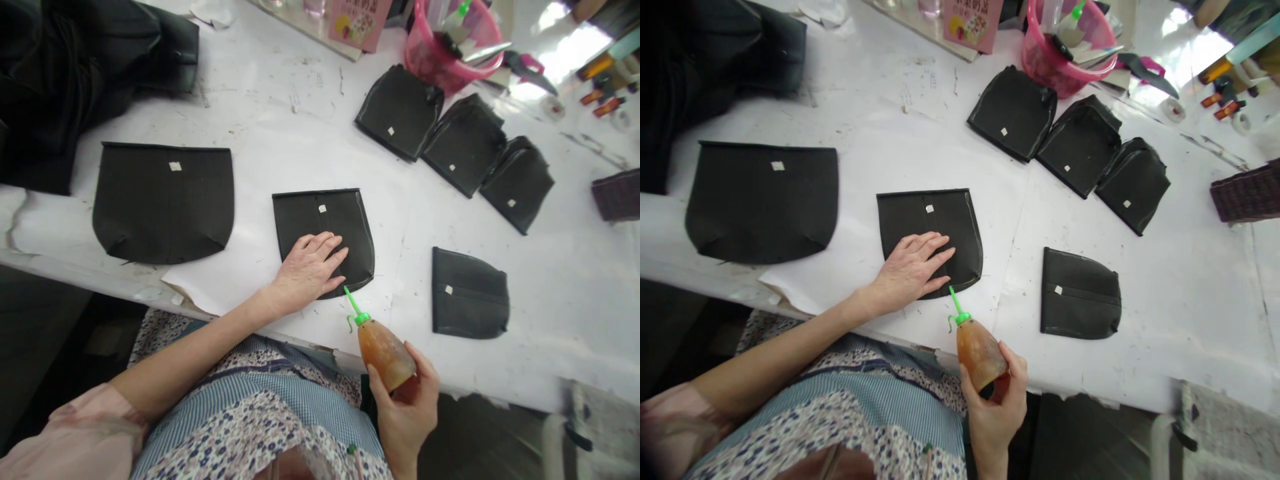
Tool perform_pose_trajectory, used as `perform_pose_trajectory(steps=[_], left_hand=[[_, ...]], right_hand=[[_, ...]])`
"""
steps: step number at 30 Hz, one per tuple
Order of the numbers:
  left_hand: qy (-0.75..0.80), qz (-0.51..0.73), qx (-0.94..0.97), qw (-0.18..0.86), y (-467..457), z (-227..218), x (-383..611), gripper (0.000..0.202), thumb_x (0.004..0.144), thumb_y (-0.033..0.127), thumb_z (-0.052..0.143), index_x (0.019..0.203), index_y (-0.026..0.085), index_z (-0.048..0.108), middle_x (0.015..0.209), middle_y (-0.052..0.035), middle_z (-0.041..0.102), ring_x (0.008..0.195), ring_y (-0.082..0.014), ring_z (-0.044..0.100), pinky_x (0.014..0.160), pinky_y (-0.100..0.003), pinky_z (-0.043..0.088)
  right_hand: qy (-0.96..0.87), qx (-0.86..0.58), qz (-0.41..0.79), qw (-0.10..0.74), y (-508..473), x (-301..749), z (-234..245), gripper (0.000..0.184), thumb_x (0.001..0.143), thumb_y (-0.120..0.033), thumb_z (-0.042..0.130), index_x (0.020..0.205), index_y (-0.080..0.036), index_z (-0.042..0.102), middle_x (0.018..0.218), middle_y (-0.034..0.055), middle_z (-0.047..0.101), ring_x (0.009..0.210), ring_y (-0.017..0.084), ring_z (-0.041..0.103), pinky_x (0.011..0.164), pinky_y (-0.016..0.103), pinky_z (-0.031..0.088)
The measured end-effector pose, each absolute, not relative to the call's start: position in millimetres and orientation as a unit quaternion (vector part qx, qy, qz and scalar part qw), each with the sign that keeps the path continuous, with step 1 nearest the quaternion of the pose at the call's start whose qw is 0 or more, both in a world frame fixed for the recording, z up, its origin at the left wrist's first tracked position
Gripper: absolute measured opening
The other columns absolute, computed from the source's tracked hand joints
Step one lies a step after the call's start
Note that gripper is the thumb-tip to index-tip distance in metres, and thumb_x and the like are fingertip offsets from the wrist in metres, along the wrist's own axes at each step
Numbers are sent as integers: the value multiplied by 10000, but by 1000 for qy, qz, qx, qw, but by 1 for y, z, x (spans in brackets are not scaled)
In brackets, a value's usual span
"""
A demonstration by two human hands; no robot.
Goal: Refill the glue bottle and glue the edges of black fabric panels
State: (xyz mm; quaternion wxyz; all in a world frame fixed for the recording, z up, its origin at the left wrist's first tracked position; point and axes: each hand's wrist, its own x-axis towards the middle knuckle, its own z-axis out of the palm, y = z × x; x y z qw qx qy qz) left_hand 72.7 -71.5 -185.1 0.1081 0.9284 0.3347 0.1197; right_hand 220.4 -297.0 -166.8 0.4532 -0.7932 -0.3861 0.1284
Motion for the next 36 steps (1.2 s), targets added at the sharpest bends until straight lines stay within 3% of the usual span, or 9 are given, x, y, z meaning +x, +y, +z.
perform_pose_trajectory(steps=[7,11,17,23,28,36], left_hand=[[323,160,919,161,-64,-179,53,327,1003,277,510,1285,162,630,1398,-118,571,1380,-257,455,1167,-438,376],[304,120,937,119,-58,-177,34,361,985,316,553,1307,169,626,1425,-141,548,1394,-294,448,1198,-502,335],[309,123,940,79,-60,-188,36,398,988,335,548,1352,185,599,1438,-141,545,1385,-290,461,1186,-490,347],[323,121,937,60,-62,-188,45,409,1006,354,502,1370,184,576,1444,-134,540,1379,-300,463,1171,-489,354],[326,122,935,65,-62,-188,46,407,995,342,523,1367,188,580,1446,-135,537,1378,-297,458,1170,-490,348],[334,123,933,61,-63,-187,48,400,997,338,516,1360,185,585,1439,-136,541,1368,-299,465,1161,-491,356]], right_hand=[[-382,-797,127,451,-298,223,-170,588,723,-272,841,1251,-174,601,1206,120,625,1041,258,658,824,377,606],[-391,-786,145,456,-298,221,-167,592,719,-252,845,1254,-186,601,1194,113,618,1044,255,656,824,371,604],[-453,-758,139,449,-294,214,-160,584,717,-224,848,1248,-184,608,1107,95,633,984,236,654,758,330,601],[-409,-786,138,442,-294,215,-164,592,736,-258,837,1268,-177,590,1173,116,621,1029,255,653,821,377,599],[-437,-761,163,451,-293,209,-165,581,735,-234,836,1262,-190,593,1133,98,621,999,231,653,785,332,602],[-430,-763,169,452,-292,208,-165,572,735,-244,834,1252,-186,595,1145,111,623,1004,249,652,782,358,604]])
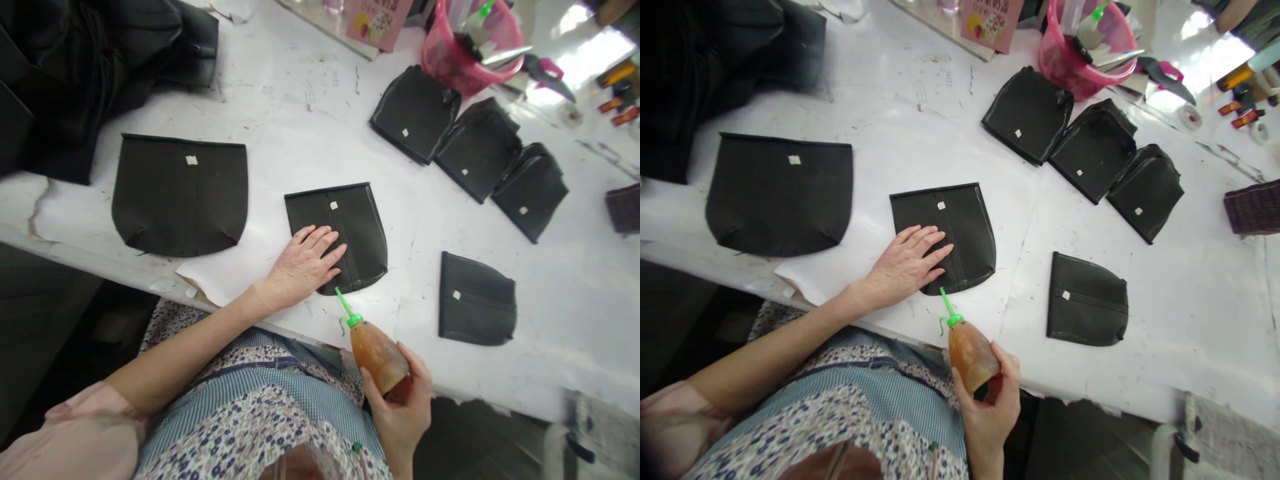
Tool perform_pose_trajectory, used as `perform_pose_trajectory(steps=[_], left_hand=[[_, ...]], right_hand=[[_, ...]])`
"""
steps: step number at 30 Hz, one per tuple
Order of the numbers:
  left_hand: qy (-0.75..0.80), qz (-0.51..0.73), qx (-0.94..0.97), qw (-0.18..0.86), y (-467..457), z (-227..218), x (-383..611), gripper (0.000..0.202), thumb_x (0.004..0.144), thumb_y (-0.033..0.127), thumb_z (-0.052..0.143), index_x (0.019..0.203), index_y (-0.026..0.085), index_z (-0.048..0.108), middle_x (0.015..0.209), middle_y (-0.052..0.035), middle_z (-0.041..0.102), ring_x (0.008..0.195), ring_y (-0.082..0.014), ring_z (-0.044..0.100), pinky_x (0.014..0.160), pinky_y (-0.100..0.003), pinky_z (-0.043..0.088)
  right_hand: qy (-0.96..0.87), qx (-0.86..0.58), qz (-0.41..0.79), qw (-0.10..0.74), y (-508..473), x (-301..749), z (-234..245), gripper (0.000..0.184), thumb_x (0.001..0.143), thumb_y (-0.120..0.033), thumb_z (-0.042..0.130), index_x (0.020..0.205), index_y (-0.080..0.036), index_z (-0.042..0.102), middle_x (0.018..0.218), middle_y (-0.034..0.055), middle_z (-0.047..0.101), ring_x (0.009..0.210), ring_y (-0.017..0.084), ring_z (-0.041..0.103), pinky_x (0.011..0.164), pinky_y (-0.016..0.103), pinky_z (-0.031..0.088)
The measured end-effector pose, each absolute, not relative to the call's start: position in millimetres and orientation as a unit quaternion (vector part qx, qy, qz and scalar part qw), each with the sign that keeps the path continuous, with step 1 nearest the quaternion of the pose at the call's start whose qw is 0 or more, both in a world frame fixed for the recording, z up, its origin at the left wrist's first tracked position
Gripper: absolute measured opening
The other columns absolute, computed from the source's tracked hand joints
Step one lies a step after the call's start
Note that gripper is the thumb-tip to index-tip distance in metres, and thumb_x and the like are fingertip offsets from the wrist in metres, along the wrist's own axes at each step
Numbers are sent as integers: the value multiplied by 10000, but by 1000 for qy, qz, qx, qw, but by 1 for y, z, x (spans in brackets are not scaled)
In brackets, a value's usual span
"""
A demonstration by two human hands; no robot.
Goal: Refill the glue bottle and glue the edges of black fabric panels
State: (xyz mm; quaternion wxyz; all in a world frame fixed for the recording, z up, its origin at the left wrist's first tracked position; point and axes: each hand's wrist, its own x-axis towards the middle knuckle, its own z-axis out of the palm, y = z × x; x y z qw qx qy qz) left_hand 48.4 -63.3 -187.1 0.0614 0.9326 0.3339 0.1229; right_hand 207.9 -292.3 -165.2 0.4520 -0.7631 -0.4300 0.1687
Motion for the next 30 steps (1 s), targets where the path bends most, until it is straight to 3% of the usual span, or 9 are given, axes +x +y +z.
perform_pose_trajectory(steps=[11,20,30], left_hand=[[336,125,932,55,-64,-186,50,399,997,342,517,1358,186,584,1434,-133,544,1350,-293,480,1149,-472,361],[327,128,935,55,-61,-187,46,398,991,335,543,1361,194,580,1434,-120,545,1331,-285,499,1137,-449,382],[324,139,934,57,-61,-188,46,401,980,333,561,1354,191,589,1425,-128,550,1324,-288,499,1129,-452,385]], right_hand=[[-445,-753,190,446,-289,201,-167,583,733,-264,832,1255,-195,582,1129,95,610,1007,239,651,784,348,609],[-425,-754,185,465,-272,197,-164,575,750,-268,827,1260,-183,575,1119,101,590,932,210,646,698,296,598],[-468,-740,190,444,-288,206,-159,577,752,-245,829,1275,-194,591,1128,93,618,990,222,652,759,307,598]])
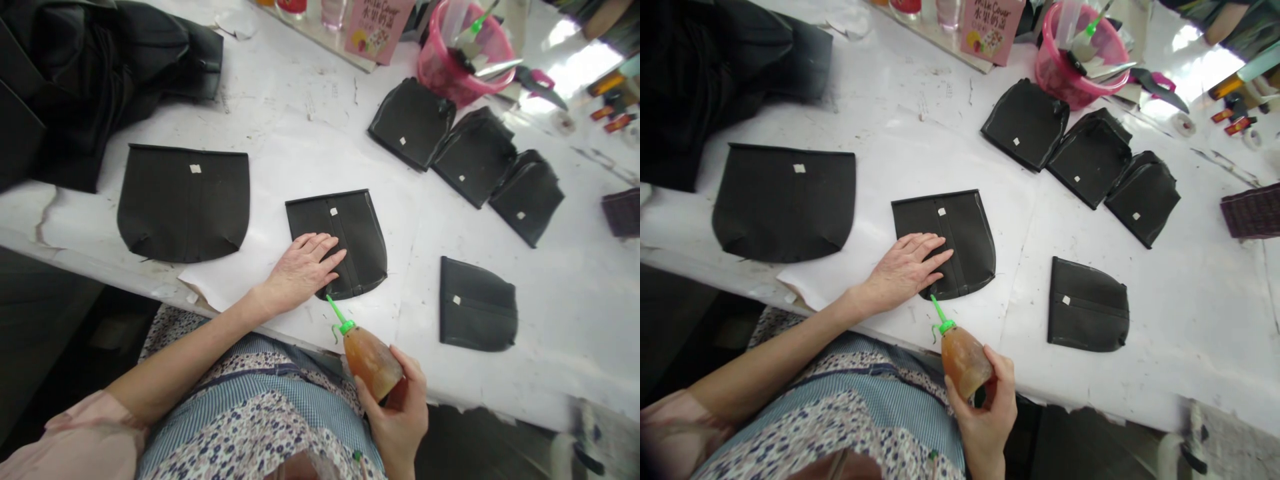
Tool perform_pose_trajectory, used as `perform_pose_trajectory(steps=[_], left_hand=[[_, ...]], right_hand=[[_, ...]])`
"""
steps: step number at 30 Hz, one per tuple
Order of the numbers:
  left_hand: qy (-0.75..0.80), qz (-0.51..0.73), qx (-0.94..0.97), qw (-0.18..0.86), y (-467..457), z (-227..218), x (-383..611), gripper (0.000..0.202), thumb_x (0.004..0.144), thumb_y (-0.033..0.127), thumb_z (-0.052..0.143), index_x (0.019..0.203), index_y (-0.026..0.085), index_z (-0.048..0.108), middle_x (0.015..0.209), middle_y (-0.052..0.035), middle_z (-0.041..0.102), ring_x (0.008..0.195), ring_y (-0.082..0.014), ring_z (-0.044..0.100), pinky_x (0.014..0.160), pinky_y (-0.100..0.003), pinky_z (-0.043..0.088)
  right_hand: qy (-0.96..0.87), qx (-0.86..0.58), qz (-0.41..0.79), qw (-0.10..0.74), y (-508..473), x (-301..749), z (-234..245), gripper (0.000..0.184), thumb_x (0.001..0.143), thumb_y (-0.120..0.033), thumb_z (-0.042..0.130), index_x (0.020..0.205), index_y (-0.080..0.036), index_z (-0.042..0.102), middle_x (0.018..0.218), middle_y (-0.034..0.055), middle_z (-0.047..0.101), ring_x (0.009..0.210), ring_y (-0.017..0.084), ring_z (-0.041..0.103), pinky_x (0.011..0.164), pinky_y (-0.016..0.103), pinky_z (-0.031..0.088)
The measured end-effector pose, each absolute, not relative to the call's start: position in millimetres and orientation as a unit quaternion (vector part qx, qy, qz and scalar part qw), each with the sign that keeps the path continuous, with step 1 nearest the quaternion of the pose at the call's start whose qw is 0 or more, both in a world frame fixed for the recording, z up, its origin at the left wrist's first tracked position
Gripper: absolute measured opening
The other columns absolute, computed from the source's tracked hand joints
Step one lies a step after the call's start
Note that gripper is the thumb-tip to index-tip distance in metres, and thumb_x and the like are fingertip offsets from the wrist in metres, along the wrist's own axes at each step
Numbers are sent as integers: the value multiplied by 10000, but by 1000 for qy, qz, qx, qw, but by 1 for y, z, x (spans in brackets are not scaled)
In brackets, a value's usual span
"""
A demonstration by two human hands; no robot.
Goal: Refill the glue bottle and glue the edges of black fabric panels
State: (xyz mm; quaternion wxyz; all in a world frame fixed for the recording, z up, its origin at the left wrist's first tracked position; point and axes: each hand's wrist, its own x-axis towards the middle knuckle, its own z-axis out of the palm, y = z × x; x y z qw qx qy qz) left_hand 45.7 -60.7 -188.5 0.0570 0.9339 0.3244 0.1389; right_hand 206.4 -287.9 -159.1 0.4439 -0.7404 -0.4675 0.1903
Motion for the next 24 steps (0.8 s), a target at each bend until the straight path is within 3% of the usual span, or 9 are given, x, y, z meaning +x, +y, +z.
perform_pose_trajectory(steps=[11,17,20,22,24], left_hand=[[329,122,935,49,-62,-183,48,403,998,351,522,1363,188,574,1426,-124,541,1313,-290,494,1110,-443,388],[330,124,935,44,-62,-184,48,400,988,348,541,1352,187,586,1414,-127,549,1303,-290,497,1092,-441,391],[331,122,935,42,-62,-184,48,405,989,353,541,1357,190,580,1420,-124,544,1307,-291,490,1092,-438,386],[334,117,935,41,-63,-184,49,405,995,356,529,1361,189,575,1420,-124,542,1305,-292,489,1085,-437,386],[336,109,935,39,-63,-182,51,405,1001,357,514,1364,187,570,1418,-124,541,1299,-295,489,1073,-440,387]], right_hand=[[-466,-746,116,461,-287,211,-159,619,719,-185,854,1284,-190,601,1093,75,619,977,200,635,733,261,578],[-366,-768,224,475,-294,202,-164,593,690,-257,870,1228,-202,628,1168,86,639,992,234,671,782,324,598],[-237,-776,287,509,-292,205,-162,597,694,-286,859,1235,-209,618,1142,72,666,800,186,683,648,292,586],[-150,-752,331,550,-288,211,-161,558,730,-337,823,1233,-216,612,1054,53,694,617,134,627,492,241,511],[-80,-709,374,593,-283,217,-159,503,744,-416,791,1180,-215,639,962,42,709,563,128,603,433,221,460]])
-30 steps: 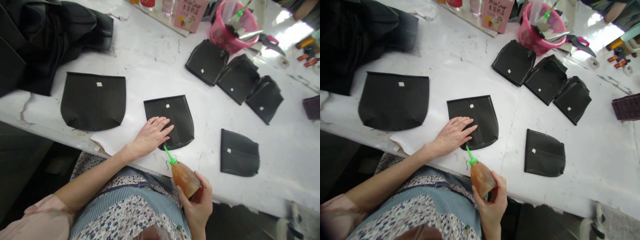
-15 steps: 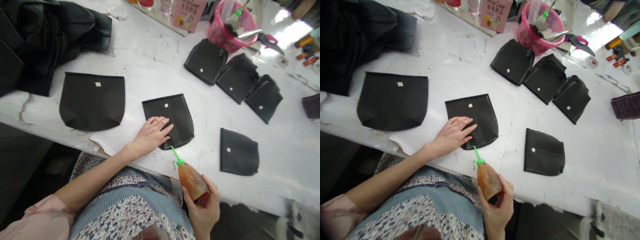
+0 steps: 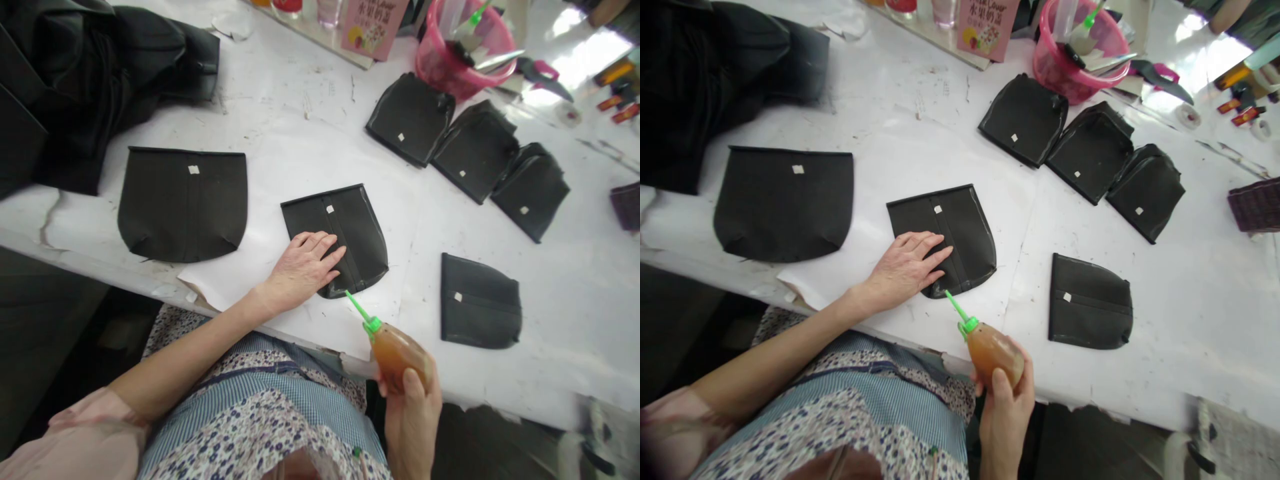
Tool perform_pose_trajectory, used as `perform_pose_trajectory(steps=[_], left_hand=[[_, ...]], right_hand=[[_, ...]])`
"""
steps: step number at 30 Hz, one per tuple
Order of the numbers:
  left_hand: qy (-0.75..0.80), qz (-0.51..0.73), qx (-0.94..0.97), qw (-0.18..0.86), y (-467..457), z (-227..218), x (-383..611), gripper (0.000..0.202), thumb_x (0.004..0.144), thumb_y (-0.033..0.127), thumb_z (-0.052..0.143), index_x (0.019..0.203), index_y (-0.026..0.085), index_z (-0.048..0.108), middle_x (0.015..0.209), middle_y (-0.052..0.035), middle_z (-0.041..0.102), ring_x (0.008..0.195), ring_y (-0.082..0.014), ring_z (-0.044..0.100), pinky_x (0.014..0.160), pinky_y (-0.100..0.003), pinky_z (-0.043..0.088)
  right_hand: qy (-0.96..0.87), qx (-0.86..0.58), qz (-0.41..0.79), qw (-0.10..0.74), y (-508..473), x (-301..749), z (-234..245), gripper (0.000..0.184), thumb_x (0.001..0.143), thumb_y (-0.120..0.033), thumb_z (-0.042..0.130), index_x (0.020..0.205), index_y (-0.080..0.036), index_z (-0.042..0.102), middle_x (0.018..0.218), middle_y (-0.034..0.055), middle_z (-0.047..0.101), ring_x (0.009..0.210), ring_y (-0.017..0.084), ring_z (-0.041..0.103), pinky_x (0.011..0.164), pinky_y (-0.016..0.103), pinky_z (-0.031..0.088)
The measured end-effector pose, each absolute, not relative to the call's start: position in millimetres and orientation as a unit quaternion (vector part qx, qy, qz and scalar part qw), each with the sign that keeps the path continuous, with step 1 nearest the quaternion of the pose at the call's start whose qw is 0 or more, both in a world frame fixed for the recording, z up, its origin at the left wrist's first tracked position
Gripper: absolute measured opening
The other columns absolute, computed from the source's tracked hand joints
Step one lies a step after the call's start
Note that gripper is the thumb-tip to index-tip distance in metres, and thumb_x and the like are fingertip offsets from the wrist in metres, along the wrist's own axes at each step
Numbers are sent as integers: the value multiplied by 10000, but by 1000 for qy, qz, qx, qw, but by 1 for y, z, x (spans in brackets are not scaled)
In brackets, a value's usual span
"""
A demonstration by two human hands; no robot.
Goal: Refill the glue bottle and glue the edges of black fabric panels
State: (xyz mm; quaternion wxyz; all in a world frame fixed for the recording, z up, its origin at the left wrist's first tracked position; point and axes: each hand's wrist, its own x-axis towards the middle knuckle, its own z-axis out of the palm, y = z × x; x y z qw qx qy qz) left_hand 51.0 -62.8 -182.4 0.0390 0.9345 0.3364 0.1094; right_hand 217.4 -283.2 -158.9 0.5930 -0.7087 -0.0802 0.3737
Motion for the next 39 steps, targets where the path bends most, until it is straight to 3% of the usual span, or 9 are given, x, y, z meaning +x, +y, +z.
perform_pose_trajectory(steps=[3,6,8,13,16,25,30,35,39], left_hand=[[342,96,934,31,-62,-179,55,406,1000,365,513,1359,183,567,1405,-129,545,1285,-303,489,1045,-455,389],[341,79,936,22,-61,-174,62,420,986,383,541,1351,179,564,1391,-133,547,1261,-308,488,1004,-463,394],[340,65,938,18,-59,-171,69,439,975,404,558,1349,173,562,1375,-138,549,1230,-308,495,964,-457,402],[355,52,933,17,-56,-169,87,465,961,430,572,1331,148,562,1336,-152,550,1169,-309,500,875,-442,411],[367,52,929,20,-58,-169,96,466,963,426,564,1317,124,563,1311,-160,551,1143,-308,500,852,-444,412],[378,52,924,26,-60,-171,99,475,968,435,550,1327,124,555,1319,-166,540,1141,-309,490,849,-450,409],[377,56,924,22,-59,-173,99,473,967,441,552,1324,131,553,1319,-159,541,1138,-303,492,844,-444,412],[377,58,924,22,-60,-171,99,475,961,442,566,1314,125,555,1307,-158,548,1118,-298,499,828,-435,416],[384,48,922,25,-62,-167,96,494,948,453,587,1297,104,564,1238,-162,569,1072,-301,513,785,-425,427]], right_hand=[[9,-662,385,643,-277,225,-157,446,737,-510,772,1077,-232,695,980,47,721,724,179,670,546,279,555],[71,-635,380,668,-274,230,-157,469,768,-603,724,1098,-270,705,1165,54,699,892,206,677,710,384,614],[62,-632,377,674,-275,232,-157,501,774,-636,710,1123,-277,698,1217,57,678,940,215,669,714,387,616],[-89,-673,335,653,-277,234,-156,546,724,-466,820,1167,-202,641,1030,77,693,699,177,658,469,239,508],[-131,-710,293,627,-279,230,-156,507,747,-361,809,1174,-186,599,981,67,685,568,144,624,419,225,470],[-207,-792,228,528,-289,218,-163,650,703,-321,852,1278,-186,581,1178,128,661,861,249,707,673,388,626],[-225,-803,212,510,-287,212,-165,664,729,-342,836,1306,-171,556,1175,133,662,862,232,714,671,339,626],[-291,-813,141,484,-289,210,-175,666,707,-323,851,1292,-157,580,1227,144,631,1002,254,682,806,363,609],[-364,-802,71,467,-288,212,-178,666,680,-310,871,1265,-145,601,1154,136,633,966,257,669,756,372,609]])
